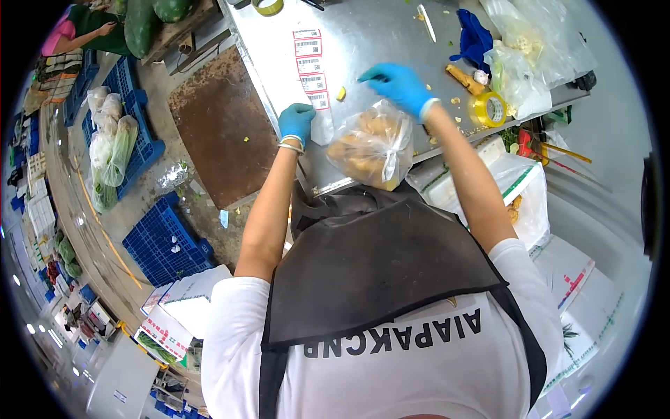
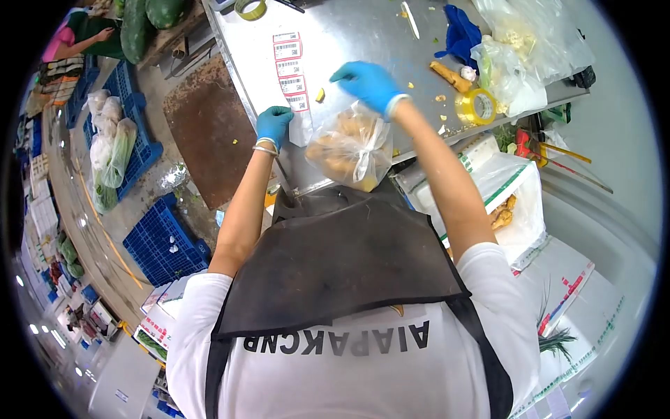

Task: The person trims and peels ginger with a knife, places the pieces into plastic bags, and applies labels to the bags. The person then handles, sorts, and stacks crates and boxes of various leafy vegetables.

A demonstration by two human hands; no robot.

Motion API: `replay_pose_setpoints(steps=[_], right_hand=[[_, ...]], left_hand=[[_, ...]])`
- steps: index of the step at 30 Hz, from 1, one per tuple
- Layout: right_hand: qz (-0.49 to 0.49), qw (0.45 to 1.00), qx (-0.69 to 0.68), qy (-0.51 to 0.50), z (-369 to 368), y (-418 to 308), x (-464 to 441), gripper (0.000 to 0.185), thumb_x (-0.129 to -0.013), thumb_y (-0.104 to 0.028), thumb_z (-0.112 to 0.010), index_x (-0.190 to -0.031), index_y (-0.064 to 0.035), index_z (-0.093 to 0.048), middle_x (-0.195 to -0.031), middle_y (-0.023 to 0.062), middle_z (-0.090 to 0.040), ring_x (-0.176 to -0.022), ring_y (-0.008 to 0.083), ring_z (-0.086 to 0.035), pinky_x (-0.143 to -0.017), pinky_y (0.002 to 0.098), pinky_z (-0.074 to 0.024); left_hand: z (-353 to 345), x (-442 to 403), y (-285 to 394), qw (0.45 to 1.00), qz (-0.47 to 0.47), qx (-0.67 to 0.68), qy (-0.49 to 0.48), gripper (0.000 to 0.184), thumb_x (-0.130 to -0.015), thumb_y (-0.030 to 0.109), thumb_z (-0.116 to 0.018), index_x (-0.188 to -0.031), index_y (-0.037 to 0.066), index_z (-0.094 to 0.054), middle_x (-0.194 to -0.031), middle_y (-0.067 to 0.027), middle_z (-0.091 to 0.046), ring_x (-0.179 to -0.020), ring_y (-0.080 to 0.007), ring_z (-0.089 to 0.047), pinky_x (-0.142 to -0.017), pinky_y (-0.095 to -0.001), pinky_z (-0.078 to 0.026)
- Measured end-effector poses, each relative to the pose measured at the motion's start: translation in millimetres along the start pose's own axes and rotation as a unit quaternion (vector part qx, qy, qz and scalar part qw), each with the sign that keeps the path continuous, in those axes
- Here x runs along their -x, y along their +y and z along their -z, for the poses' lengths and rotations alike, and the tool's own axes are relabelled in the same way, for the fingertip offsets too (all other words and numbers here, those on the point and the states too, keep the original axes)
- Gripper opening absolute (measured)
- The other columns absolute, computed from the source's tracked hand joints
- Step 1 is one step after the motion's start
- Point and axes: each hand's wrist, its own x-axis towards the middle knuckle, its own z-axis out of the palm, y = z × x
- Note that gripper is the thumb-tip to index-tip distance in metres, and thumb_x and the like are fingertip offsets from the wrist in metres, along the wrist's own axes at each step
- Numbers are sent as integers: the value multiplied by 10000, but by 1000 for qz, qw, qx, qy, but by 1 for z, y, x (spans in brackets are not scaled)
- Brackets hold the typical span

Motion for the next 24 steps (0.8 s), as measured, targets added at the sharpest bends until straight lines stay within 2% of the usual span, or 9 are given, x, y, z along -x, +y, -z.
replay_pose_setpoints(steps=[2,4,6,13,16,17,20,22,24], right_hand=[[13,1000,-17,-23,-47,-4,-17,226,-860,-214,-620,-1039,-110,-709,-1012,116,-692,-879,243,-669,-818,356,-520],[36,993,114,-13,-85,2,-30,237,-854,-268,-639,-1018,-113,-711,-1010,111,-695,-879,269,-674,-818,369,-525],[21,994,106,-21,-97,-5,-32,251,-849,-301,-648,-1005,-117,-715,-996,112,-698,-885,278,-671,-809,372,-525],[50,990,129,-39,-106,-10,-24,246,-837,-332,-658,-943,-124,-735,-882,104,-710,-824,260,-682,-760,358,-529],[0,999,-10,-39,-104,-2,-25,254,-836,-313,-634,-887,-86,-734,-816,104,-710,-734,223,-684,-712,337,-530],[-66,984,-160,-45,-105,2,-26,284,-832,-305,-612,-830,-43,-720,-744,93,-695,-654,184,-658,-670,311,-520],[-123,955,-265,45,-86,29,-43,284,-836,-281,-615,-790,-13,-699,-707,78,-675,-607,165,-619,-657,294,-510],[-116,935,-293,162,-56,55,-51,235,-844,-241,-597,-818,-31,-698,-748,71,-677,-630,166,-614,-652,299,-506],[-42,945,-183,268,-27,38,-30,193,-845,-215,-601,-842,-50,-700,-799,83,-684,-668,194,-633,-650,314,-509]], left_hand=[[3,12,18,994,7,112,-20,143,-759,94,-738,-858,-5,-714,-818,-83,-705,-717,-155,-632,-683,-277,-510],[7,27,32,987,22,160,-30,145,-790,69,-711,-916,-2,-702,-813,-30,-680,-698,-118,-593,-663,-243,-493],[9,33,34,977,30,208,-29,164,-802,65,-703,-952,-1,-694,-806,-22,-668,-688,-114,-581,-656,-241,-488],[7,55,38,976,-19,214,-30,156,-862,67,-675,-998,-7,-684,-895,-30,-669,-774,-98,-582,-724,-223,-487],[8,56,39,978,-39,203,-31,156,-872,80,-671,-1000,-9,-681,-907,-38,-674,-795,-100,-589,-739,-229,-494],[9,56,40,978,-48,202,-35,154,-874,80,-668,-999,-9,-681,-907,-36,-674,-796,-99,-589,-738,-229,-493],[17,56,47,983,-57,176,-3,137,-883,82,-643,-982,-2,-687,-887,-32,-675,-797,-100,-587,-732,-240,-489],[22,47,37,986,-15,163,34,155,-881,99,-656,-1002,5,-683,-892,-11,-658,-754,-75,-547,-697,-204,-453],[25,40,19,981,-12,179,75,194,-870,98,-655,-1031,-11,-674,-933,-31,-657,-815,-114,-566,-767,-261,-469]])
